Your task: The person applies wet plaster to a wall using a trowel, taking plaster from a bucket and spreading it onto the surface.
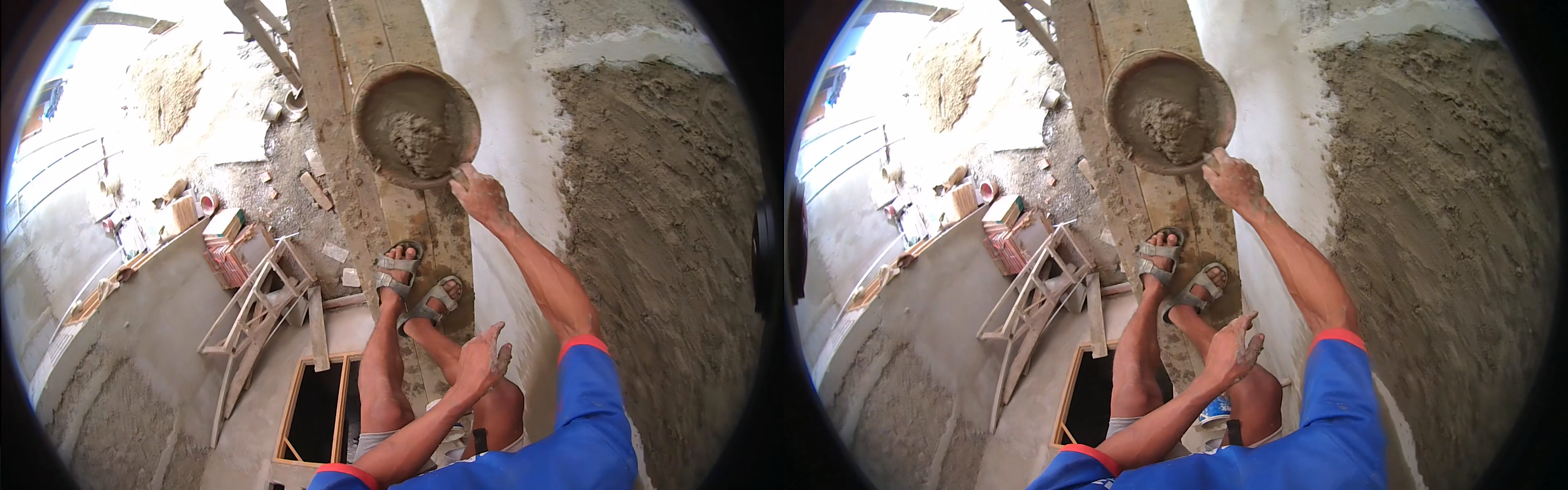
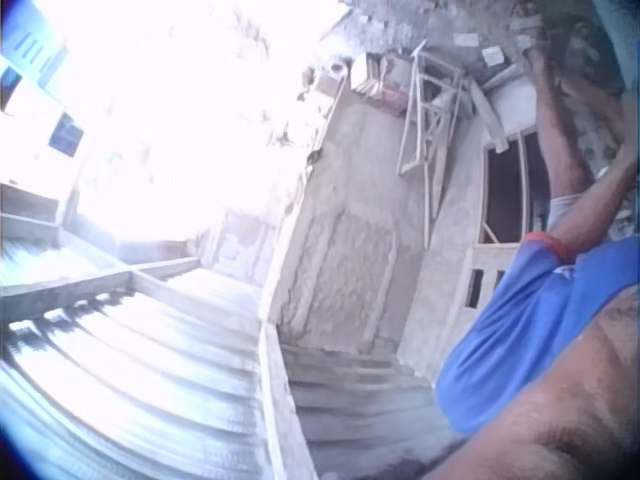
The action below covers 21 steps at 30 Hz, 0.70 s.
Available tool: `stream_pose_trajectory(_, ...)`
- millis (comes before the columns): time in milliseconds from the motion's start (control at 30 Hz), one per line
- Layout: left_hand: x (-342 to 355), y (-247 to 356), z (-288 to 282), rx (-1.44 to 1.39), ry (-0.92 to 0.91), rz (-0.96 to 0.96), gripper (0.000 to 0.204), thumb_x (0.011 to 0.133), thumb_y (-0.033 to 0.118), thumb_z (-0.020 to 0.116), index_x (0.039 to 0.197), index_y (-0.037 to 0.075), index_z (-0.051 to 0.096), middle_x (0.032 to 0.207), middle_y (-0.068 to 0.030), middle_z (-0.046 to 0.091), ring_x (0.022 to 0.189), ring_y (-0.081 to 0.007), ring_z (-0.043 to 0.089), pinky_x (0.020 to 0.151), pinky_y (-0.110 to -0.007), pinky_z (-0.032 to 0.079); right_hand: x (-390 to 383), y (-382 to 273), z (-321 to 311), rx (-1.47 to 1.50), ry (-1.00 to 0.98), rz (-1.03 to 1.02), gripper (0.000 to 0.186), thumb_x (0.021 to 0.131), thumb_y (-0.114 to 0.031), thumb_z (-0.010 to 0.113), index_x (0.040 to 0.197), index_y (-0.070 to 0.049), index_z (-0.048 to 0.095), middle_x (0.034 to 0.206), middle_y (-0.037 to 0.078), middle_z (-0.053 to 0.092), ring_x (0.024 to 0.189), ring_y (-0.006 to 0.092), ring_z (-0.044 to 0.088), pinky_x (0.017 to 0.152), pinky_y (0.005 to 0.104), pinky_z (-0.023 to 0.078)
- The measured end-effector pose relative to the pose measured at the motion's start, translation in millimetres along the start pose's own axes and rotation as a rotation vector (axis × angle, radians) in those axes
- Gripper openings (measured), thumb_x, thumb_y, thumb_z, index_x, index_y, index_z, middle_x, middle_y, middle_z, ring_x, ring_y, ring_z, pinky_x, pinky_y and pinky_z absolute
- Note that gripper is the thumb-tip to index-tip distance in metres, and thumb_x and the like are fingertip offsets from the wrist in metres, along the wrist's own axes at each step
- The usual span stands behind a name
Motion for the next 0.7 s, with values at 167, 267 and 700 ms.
stream_pose_trajectory(167,9,3,-7,0.007,-0.027,-0.02,0.048,0.089,0.023,0.061,0.13,0.0,0.052,0.111,-0.0269,0.064,0.103,-0.043,0.062,0.088,-0.048,0.049,-1,10,1,0.036,0.003,0.04,0.036,0.088,-0.036,0.062,0.103,-0.005,0.054,0.079,0.026,0.066,0.077,0.0458,0.066,0.069,0.0547,0.052)
stream_pose_trajectory(267,12,9,-19,-0.039,0.019,0.061,0.048,0.088,0.023,0.061,0.129,-0.001,0.053,0.11,-0.0269,0.064,0.101,-0.0433,0.062,0.088,-0.047,0.049,-4,-2,-16,0.035,-0.025,0.023,0.042,0.087,-0.036,0.064,0.115,-0.006,0.058,0.085,0.028,0.068,0.083,0.0452,0.067,0.074,0.0523,0.054)
stream_pose_trajectory(700,-5,57,-94,0.353,-0.18,0.349,0.052,0.084,0.017,0.066,0.13,-0.001,0.052,0.109,-0.0228,0.063,0.102,-0.0403,0.059,0.091,-0.047,0.045,-96,-16,-175,0.252,-0.162,-0.012,0.043,0.081,-0.026,0.072,0.113,-0.001,0.057,0.086,0.024,0.065,0.078,0.0409,0.066,0.076,0.0437,0.053)
Point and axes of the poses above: each hand's wrist, its own x-axis towards the middle knuckle, its own z-axis out of the palm, y = z × x, the point moved 4 cm from there along x, towards the middle knuckle
